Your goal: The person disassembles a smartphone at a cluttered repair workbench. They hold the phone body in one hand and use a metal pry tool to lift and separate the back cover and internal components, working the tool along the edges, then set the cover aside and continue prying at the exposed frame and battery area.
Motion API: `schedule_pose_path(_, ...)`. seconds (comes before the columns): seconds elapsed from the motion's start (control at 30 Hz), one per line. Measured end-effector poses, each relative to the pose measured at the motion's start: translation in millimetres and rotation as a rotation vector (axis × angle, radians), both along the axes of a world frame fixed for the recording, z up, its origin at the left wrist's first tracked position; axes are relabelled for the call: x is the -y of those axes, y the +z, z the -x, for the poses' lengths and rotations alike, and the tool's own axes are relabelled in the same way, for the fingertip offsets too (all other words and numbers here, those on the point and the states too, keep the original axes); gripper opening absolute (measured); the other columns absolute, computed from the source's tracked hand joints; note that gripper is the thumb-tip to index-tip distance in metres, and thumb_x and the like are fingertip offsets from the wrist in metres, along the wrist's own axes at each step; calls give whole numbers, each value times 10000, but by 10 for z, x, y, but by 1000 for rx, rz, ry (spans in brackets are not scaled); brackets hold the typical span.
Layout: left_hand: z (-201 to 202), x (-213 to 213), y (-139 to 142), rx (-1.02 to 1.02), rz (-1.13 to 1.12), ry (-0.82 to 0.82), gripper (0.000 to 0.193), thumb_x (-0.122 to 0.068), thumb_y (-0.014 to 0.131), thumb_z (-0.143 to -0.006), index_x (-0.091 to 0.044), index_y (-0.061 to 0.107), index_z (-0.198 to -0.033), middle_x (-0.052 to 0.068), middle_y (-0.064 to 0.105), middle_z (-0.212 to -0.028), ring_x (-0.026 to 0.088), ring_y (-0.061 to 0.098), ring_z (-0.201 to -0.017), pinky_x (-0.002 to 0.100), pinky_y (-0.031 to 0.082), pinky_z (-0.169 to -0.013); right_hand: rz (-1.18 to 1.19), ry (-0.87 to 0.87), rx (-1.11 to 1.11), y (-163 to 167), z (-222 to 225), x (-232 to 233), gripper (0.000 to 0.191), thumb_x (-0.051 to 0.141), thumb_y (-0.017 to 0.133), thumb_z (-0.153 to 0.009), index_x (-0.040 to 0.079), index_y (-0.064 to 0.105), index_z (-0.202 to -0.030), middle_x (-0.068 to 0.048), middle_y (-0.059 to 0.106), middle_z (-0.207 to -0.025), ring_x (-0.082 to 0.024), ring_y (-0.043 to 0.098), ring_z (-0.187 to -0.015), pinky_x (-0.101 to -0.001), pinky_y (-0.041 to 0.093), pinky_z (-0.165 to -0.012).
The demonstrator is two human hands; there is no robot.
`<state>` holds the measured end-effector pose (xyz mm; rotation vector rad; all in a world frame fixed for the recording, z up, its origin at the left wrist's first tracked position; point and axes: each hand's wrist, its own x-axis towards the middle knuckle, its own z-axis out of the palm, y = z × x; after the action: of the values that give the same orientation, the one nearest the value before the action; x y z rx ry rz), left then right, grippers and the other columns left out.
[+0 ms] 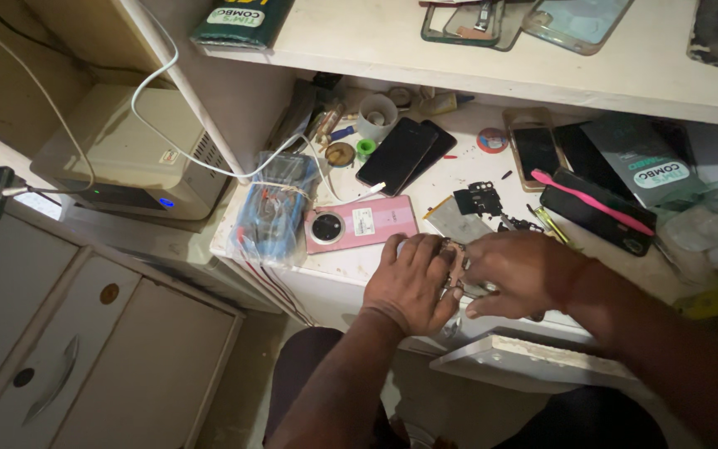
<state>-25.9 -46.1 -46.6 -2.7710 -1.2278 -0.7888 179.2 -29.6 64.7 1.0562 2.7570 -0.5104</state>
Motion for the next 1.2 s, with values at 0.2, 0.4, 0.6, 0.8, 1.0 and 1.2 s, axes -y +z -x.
schedule_pose_path(0.2, 4, 6, 4, -27, 0, 2, 632, -475, 541, -917, -24, 570, -1359, 216, 542, -1388, 352, 474, -1352, 576, 267, -1175, 4, 88, 214, 64, 109, -74, 425, 490, 766, -747, 126, 775, -966, -78, 619, -1131, -307, 614, -1075, -464, 512, -874)
schedule_pose_path(0.4, -40, -45, 21, -183, 72, 29, 668, -490, 553, -867, -18, 554, -1340, 251, 526, -1334, 364, 465, -1296, 580, 265, -1108, 51, 47, 199, 45, 147, -137, 485, 542, 801, -705, 76, 768, -839, -135, 663, -955, -341, 660, -918, -464, 535, -787)
schedule_pose_path(0.6, 12, 2, -16, 25, -40, -15, 655, -463, 578, -883, -11, 561, -1357, 230, 541, -1358, 379, 476, -1326, 588, 266, -1164, 201, -84, 217, 24, 159, -224, 441, 496, 777, -749, 61, 763, -679, -155, 725, -740, -342, 706, -713, -461, 540, -696)
schedule_pose_path(0.8, 18, -7, -43, 14, -29, -14, 568, -475, 585, -906, -16, 581, -1240, 231, 543, -1369, 377, 488, -1327, 590, 274, -1174, 10, 27, -6, -74, 239, -136, 400, 448, 850, -614, 85, 771, -764, -162, 700, -794, -401, 678, -719, -501, 534, -642)
schedule_pose_path(1.0, 1, -13, 4, -18, -14, -3, 668, -479, 571, -860, -16, 568, -1342, 231, 539, -1350, 378, 475, -1321, 591, 263, -1148, 212, -150, 236, -9, 190, -216, 424, 499, 795, -723, 77, 776, -685, -135, 719, -700, -322, 714, -697, -448, 556, -704)
schedule_pose_path(1.2, -10, -21, 14, -46, 38, 9, 655, -497, 516, -920, -34, 549, -1382, 222, 532, -1383, 366, 457, -1361, 586, 254, -1171, 186, -148, 96, -42, 166, -137, 432, 506, 810, -691, 74, 784, -698, -141, 709, -666, -341, 691, -629, -450, 543, -642)
